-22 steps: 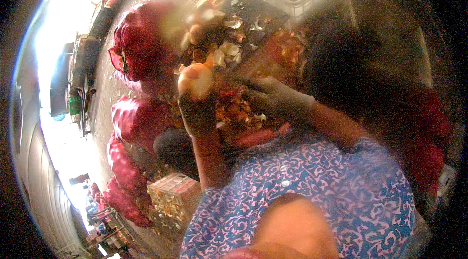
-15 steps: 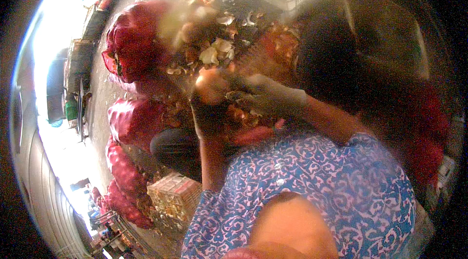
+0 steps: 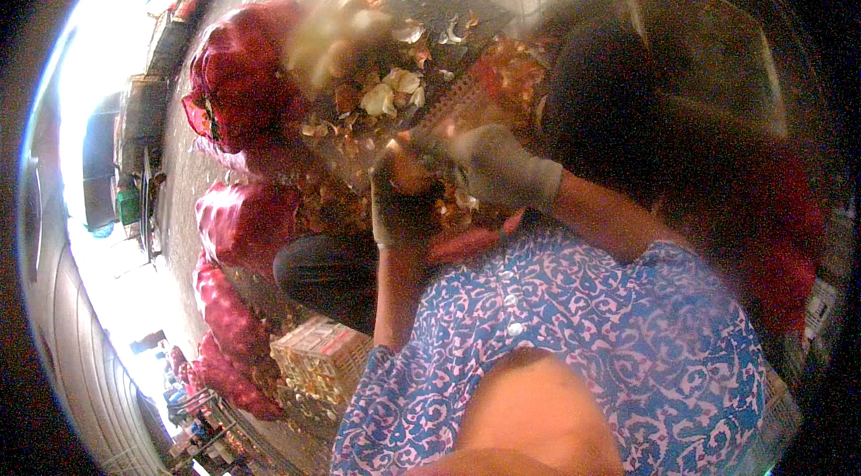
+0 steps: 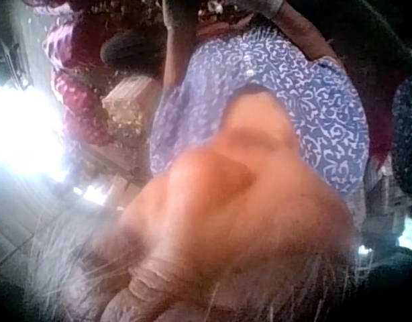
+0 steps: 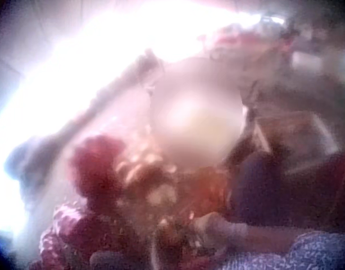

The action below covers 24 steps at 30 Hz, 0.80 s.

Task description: The person sits on the floor and peels onions one by one using a knife. They remove the outer skin and place the peeled onions into a white basket while discarding the peels onto the floor.

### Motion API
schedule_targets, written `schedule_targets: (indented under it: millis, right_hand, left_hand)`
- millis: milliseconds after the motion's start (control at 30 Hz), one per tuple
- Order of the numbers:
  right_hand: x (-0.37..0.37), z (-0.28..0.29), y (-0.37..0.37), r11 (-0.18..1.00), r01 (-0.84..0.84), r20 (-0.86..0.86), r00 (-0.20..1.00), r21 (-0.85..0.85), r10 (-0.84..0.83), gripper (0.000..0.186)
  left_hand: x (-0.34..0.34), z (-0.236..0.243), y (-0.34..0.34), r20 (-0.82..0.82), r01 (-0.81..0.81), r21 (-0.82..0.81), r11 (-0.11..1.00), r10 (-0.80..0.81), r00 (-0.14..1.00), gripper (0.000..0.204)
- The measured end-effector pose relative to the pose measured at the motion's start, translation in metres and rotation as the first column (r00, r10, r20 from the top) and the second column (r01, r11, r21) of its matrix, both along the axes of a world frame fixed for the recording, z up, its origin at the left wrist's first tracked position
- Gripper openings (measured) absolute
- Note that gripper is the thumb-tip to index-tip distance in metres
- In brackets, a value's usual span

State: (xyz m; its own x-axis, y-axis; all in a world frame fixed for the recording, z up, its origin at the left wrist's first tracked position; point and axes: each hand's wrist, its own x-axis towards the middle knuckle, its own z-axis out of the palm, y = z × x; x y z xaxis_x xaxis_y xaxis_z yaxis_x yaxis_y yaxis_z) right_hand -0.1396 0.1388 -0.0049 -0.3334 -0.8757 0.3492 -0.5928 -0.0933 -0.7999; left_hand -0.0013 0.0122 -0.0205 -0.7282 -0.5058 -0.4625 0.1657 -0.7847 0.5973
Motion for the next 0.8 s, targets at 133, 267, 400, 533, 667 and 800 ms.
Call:
schedule_targets:
  millis: [133, 267, 400, 533, 667, 800]
  right_hand:
    - [-0.007, -0.007, -0.004, 0.996, 0.090, 0.028, 0.996, -0.002, -0.090, 0.041]
    - [-0.016, -0.012, -0.002, 0.990, 0.139, 0.172, 0.976, -0.012, -0.135, 0.039]
    - [-0.024, -0.011, 0.001, 0.978, 0.207, 0.372, 0.908, 0.002, -0.193, 0.040]
    - [-0.025, -0.008, -0.002, 0.982, 0.190, 0.383, 0.907, -0.007, -0.173, 0.046]
    - [-0.013, -0.005, 0.000, 0.992, -0.079, 0.143, 0.985, -0.103, 0.093, 0.055]
    - [-0.001, 0.000, 0.005, 0.978, -0.183, 0.169, 0.972, 0.102, 0.165, 0.057]
  left_hand:
    - [-0.003, 0.001, 0.002, -0.056, -0.024, -0.020, 1.000, 0.023, 0.998, 0.053]
    - [0.007, 0.006, 0.006, 0.010, 0.018, -0.407, 0.913, -0.015, 1.000, 0.058]
    - [0.021, 0.013, 0.001, 0.554, 0.530, -0.825, 0.198, 0.098, 0.826, 0.059]
    - [0.017, 0.007, -0.003, 0.373, 0.340, -0.824, 0.454, -0.018, 0.928, 0.056]
    - [0.011, -0.001, -0.002, -0.088, -0.007, -0.099, 0.995, -0.001, 0.996, 0.052]
    - [0.009, 0.001, -0.005, -0.051, 0.075, -0.234, 0.969, -0.089, 0.995, 0.050]
